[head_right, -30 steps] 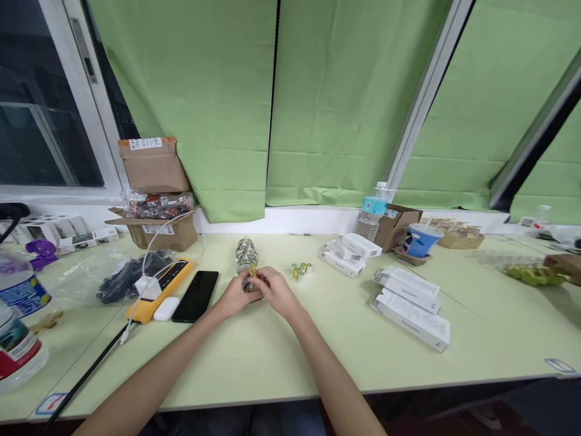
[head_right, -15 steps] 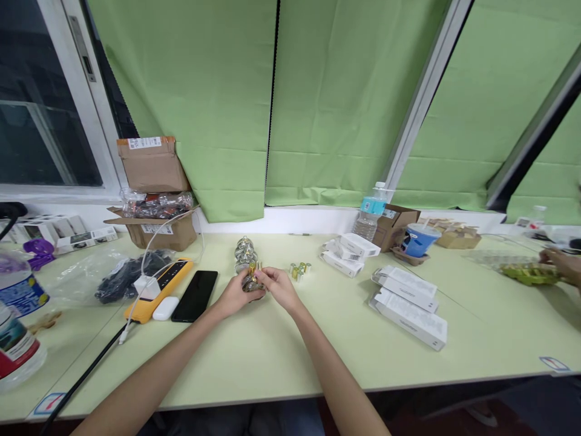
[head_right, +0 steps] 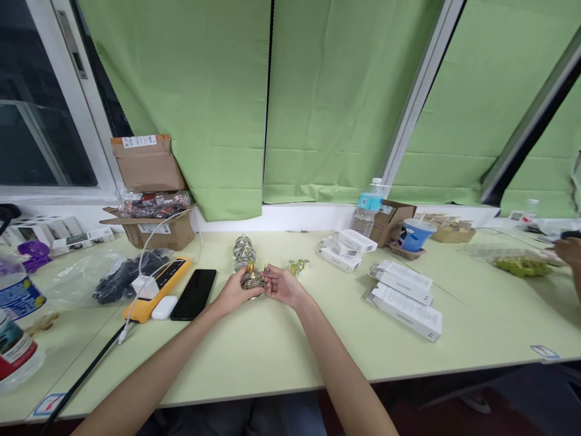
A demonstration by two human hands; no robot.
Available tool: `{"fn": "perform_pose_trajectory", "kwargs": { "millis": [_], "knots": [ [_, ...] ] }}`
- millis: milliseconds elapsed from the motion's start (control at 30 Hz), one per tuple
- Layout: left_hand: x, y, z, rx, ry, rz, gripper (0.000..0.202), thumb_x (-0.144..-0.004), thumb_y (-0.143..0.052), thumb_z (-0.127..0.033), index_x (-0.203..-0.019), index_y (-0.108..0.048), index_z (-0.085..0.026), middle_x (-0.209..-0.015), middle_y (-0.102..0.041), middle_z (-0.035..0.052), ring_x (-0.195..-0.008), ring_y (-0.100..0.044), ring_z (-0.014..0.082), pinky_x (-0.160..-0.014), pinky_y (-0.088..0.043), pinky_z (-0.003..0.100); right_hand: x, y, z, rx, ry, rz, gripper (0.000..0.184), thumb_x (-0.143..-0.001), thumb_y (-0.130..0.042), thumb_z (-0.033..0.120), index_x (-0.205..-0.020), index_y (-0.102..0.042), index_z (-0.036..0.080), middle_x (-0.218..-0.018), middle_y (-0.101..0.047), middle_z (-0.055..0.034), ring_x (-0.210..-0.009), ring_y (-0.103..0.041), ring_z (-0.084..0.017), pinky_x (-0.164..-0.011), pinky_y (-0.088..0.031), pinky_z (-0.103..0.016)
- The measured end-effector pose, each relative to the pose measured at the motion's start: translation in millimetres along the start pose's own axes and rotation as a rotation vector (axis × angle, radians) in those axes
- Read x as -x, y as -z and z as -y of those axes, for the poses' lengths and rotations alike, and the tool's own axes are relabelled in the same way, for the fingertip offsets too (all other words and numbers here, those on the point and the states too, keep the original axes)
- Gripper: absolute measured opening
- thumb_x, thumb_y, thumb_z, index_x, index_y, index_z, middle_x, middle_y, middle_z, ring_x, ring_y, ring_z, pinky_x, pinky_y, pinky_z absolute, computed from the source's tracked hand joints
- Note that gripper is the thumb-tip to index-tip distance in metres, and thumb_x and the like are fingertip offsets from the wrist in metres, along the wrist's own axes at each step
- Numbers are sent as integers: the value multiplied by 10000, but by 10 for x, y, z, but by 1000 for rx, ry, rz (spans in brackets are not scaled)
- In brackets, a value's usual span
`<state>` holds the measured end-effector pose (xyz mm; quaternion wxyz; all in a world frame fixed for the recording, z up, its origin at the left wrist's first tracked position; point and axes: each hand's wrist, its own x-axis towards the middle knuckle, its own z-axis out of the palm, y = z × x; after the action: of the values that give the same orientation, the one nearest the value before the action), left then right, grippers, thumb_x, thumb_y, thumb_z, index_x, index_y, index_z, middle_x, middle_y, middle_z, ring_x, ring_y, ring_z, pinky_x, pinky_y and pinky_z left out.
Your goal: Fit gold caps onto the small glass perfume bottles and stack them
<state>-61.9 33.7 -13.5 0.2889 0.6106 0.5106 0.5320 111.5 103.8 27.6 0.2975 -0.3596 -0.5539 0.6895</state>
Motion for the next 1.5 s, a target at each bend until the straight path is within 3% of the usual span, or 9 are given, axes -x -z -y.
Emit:
{"fn": "perform_pose_trajectory", "kwargs": {
  "millis": [167, 300, 400, 533, 767, 933, 1267, 1400, 1500],
  "knots": [
    [2, 5, 0, -4, 1, -1, 520, -672, -789, -392, -1100, -572, -192, -941, -668, 34, -866, -633, 210, -792, -503, 327, -54, 42, -75, 129, 111, -89, 370, -809, -659, 533, -778, -681, 165, -638, -601, -42, -583, -529, -156, -571, -461, -286],
    [7, 11, -7, -41, 6, -9, 493, -675, -789, -404, -1080, -581, -213, -961, -672, 32, -864, -633, 209, -770, -495, 313, -84, 89, -261, 595, 391, -321, 376, -788, -657, 523, -623, -644, 186, -605, -542, -8, -618, -505, -169, -655, -426, -307],
    [15, 16, -15, -56, 6, -14, 510, -671, -795, -419, -1087, -580, -218, -986, -671, 39, -898, -632, 217, -804, -492, 323, -50, 136, -406, 896, 508, -419, 272, -810, -645, 456, -715, -715, 211, -749, -590, -49, -795, -547, -224, -769, -415, -337],
    [40, 24, -34, -58, 18, -15, 506, -681, -786, -437, -1085, -576, -216, -963, -666, 39, -873, -629, 206, -799, -493, 322, 95, 208, -501, 1118, 432, -503, 252, -867, -588, 425, -881, -754, 236, -836, -613, -86, -870, -567, -250, -774, -388, -336],
    [90, 31, -101, -4, 38, 3, 490, -688, -779, -427, -1078, -577, -210, -936, -662, 30, -820, -626, 191, -768, -496, 311, 330, 350, -490, 1065, 210, -738, 291, -821, -621, 508, -792, -687, 227, -846, -688, -79, -748, -608, -223, -603, -323, -289],
    [89, 38, -101, 3, 53, 16, 504, -692, -776, -412, -1101, -572, -199, -945, -662, 37, -839, -630, 186, -782, -492, 305, 309, 448, -437, 1131, 94, -866, 342, -781, -652, 571, -768, -660, 229, -801, -696, -66, -769, -614, -239, -663, -335, -305],
    [51, 48, -40, 17, 43, 49, 525, -681, -788, -424, -1100, -571, -195, -974, -657, 48, -878, -627, 194, -802, -482, 312, 187, 554, -404, 1211, 86, -832, 468, -831, -608, 602, -578, -597, 208, -661, -640, -42, -667, -588, -208, -717, -344, -334],
    [57, 81, -50, 80, 51, 104, 541, -669, -804, -399, -1110, -554, -209, -976, -644, 44, -885, -619, 183, -805, -479, 302, 226, 424, -429, 1035, 341, -711, 536, -913, -481, 593, -553, -550, 203, -560, -555, -22, -564, -503, -171, -619, -343, -306],
    [72, 109, -75, 83, 56, 132, 595, -637, -833, -384, -1122, -530, -219, -982, -630, 34, -897, -608, 184, -805, -476, 296, 245, 188, -421, 824, 651, -489, 450, -931, -483, 555, -708, -638, 197, -696, -605, -36, -658, -540, -172, -626, -398, -290]
  ]
}}
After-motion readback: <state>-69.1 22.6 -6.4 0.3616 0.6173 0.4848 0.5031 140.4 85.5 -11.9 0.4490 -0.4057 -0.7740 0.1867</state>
